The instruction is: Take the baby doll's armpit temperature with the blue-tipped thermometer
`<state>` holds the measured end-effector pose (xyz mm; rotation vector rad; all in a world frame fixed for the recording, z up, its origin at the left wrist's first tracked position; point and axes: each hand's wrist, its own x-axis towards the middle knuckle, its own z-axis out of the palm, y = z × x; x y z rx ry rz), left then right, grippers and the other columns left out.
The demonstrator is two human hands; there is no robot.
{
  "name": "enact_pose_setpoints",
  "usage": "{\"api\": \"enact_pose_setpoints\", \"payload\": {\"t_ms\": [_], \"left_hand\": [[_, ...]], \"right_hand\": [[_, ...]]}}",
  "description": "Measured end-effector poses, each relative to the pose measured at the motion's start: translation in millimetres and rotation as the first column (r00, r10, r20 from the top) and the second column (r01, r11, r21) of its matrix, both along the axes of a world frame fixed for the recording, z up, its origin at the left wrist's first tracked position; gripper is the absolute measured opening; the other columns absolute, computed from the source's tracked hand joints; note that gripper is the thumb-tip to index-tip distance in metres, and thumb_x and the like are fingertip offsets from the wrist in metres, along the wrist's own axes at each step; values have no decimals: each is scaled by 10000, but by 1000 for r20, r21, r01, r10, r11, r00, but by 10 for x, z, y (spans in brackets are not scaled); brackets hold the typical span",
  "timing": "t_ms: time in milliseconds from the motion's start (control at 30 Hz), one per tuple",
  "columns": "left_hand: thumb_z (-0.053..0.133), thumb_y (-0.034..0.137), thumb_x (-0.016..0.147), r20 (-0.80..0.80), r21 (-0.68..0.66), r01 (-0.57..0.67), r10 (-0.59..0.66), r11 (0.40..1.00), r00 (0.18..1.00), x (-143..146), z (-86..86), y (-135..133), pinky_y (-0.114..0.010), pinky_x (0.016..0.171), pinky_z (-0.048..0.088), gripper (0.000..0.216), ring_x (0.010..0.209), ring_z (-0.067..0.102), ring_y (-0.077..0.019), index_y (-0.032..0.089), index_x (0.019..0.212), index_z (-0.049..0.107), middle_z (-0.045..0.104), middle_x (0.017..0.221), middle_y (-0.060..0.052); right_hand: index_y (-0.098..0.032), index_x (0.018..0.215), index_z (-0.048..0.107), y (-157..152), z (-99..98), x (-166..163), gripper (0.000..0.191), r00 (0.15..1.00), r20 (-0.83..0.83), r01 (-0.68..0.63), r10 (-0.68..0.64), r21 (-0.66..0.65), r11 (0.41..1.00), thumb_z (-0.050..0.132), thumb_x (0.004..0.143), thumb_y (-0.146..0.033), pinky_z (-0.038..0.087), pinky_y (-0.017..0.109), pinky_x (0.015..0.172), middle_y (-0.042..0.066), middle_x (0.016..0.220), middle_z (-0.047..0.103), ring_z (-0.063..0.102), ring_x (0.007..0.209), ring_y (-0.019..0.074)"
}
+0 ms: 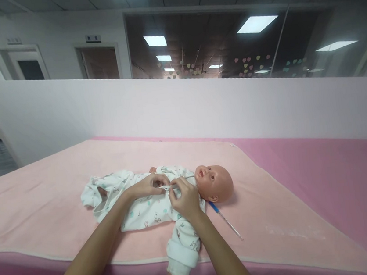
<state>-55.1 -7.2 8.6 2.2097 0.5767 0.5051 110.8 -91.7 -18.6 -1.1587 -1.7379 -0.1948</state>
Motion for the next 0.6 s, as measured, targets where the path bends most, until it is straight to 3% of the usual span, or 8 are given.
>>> {"api": "enact_pose_setpoints", "payload": {"t_ms": [600], "left_hand": [[533, 291, 731, -66, 38, 4, -1, 999, 998, 27, 42, -53, -237, 685, 363, 185, 762, 429, -149, 168, 868, 530, 480, 814, -5]], "right_hand": [[-210, 853, 567, 3, -6, 0, 140, 1000, 2, -4, 4, -12, 1000, 495, 733, -205, 400, 217, 599, 9, 814, 615, 582, 703, 136]]}}
